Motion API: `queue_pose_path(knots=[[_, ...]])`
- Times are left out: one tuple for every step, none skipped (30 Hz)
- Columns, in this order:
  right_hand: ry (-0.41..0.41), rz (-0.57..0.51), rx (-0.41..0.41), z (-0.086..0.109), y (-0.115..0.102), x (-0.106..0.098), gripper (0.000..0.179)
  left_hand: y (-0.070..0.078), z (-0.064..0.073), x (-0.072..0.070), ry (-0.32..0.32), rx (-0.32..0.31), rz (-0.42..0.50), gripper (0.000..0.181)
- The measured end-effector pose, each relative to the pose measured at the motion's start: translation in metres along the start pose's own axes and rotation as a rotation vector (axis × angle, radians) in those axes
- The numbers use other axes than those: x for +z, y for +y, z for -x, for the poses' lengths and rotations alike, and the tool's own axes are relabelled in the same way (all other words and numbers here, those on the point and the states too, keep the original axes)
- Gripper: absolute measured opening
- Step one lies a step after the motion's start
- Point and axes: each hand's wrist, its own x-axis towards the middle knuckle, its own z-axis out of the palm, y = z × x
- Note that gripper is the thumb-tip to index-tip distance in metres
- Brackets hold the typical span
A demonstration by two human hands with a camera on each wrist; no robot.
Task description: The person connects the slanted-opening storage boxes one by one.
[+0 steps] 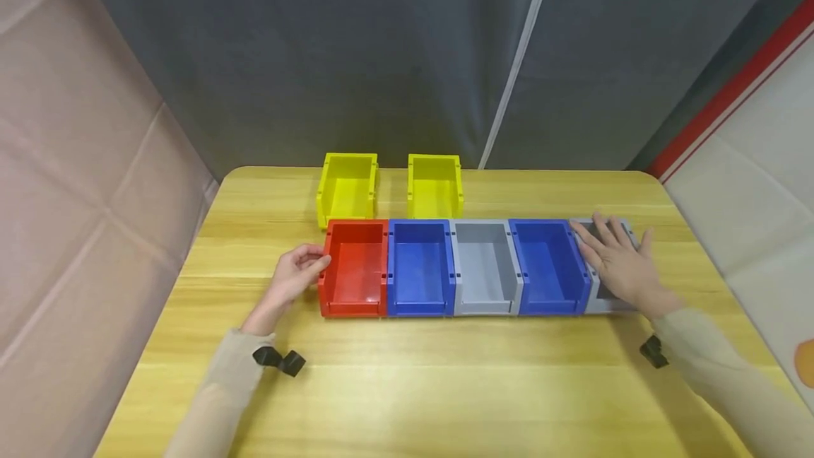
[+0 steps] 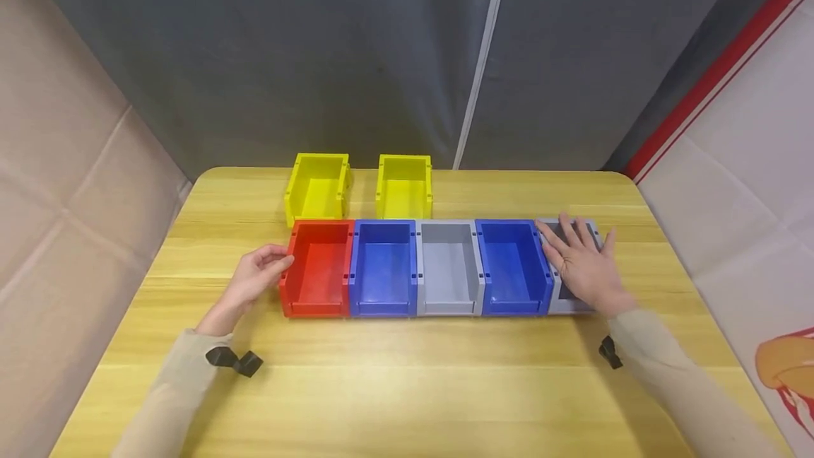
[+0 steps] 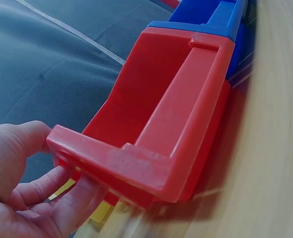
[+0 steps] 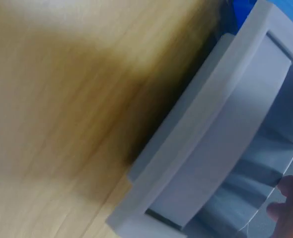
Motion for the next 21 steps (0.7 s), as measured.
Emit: queue_pose_path(knots=[[-0.004,0.003,0.007,-0.0002,0.0002,0.0015,0.058,-0.0002,-0.0003,0.0001,0.001,0.001,-0.002,0.033],[-0.008,0.002,0.014,-0.0002,0.0004,0.0026,0.059,-0.0004,-0.0005,0.0002,0.003,0.002,-0.003,0.033],[0.004,0.019,0.023,-0.0001,0.0006,0.0029,0.058,-0.0005,-0.0006,0.0003,0.006,0.002,-0.004,0.033],[0.005,0.025,0.024,0.0001,0.0005,0.0034,0.059,-0.0006,-0.0007,0.0003,0.008,0.002,-0.004,0.033],[0.005,0.026,0.025,0.0001,0.0005,0.0037,0.059,-0.0006,-0.0007,0.0003,0.01,0.003,-0.004,0.033],[0.002,0.031,0.027,0.0001,0.0002,0.0036,0.06,-0.0006,-0.0006,0.0002,0.01,0.003,-0.006,0.033],[-0.001,0.033,0.026,0.0,0.0,0.0036,0.06,-0.0006,-0.0004,0.0003,0.012,0.001,-0.005,0.032],[-0.005,0.033,0.027,-0.0002,-0.0006,0.0034,0.06,-0.0006,-0.0002,0.0002,0.013,0.0,-0.006,0.032],[-0.009,0.033,0.029,-0.0006,-0.0011,0.0033,0.06,-0.0006,0.0,0.0001,0.014,0.0,-0.007,0.032],[-0.015,0.032,0.034,-0.0008,-0.0014,0.0028,0.059,-0.0005,-0.0005,0.0005,0.014,0.0,-0.006,0.032],[-0.021,0.023,0.046,-0.0012,-0.0015,0.0022,0.058,-0.0003,-0.0009,0.001,0.013,0.001,-0.005,0.032],[-0.028,0.018,0.052,-0.0016,-0.0017,0.0018,0.058,-0.0001,-0.0015,0.0015,0.015,0.0,-0.005,0.031],[-0.032,0.012,0.058,-0.0019,-0.0018,0.0016,0.057,0.0002,-0.002,0.002,0.017,0.001,-0.004,0.031],[-0.035,0.007,0.062,-0.002,-0.0019,0.0013,0.057,0.0006,-0.0024,0.0026,0.019,0.001,0.0,0.03],[-0.033,0.004,0.064,-0.0018,-0.0017,0.0009,0.057,0.0011,-0.0027,0.0033,0.021,0.002,0.003,0.03],[-0.031,-0.003,0.067,-0.0013,-0.0016,0.0007,0.056,0.0015,-0.003,0.004,0.019,0.007,0.0,0.03],[-0.025,-0.008,0.065,-0.0005,-0.0013,0.0006,0.056,0.0018,-0.0031,0.0046,0.019,0.006,0.0,0.029],[-0.018,-0.02,0.055,0.0002,-0.0012,0.0007,0.056,0.002,-0.0031,0.0052,0.021,0.004,-0.004,0.028],[-0.012,-0.066,0.04,0.001,-0.0009,0.001,0.055,0.0019,-0.0031,0.0055,0.022,0.003,-0.008,0.026],[-0.01,-0.141,0.014,0.0015,-0.0004,0.0019,0.057,0.0017,-0.0029,0.0056,0.026,0.001,-0.021,0.025],[-0.012,-0.221,-0.005,0.0019,-0.0004,0.002,0.056,0.0013,-0.0027,0.0053,0.031,0.002,-0.037,0.024]])
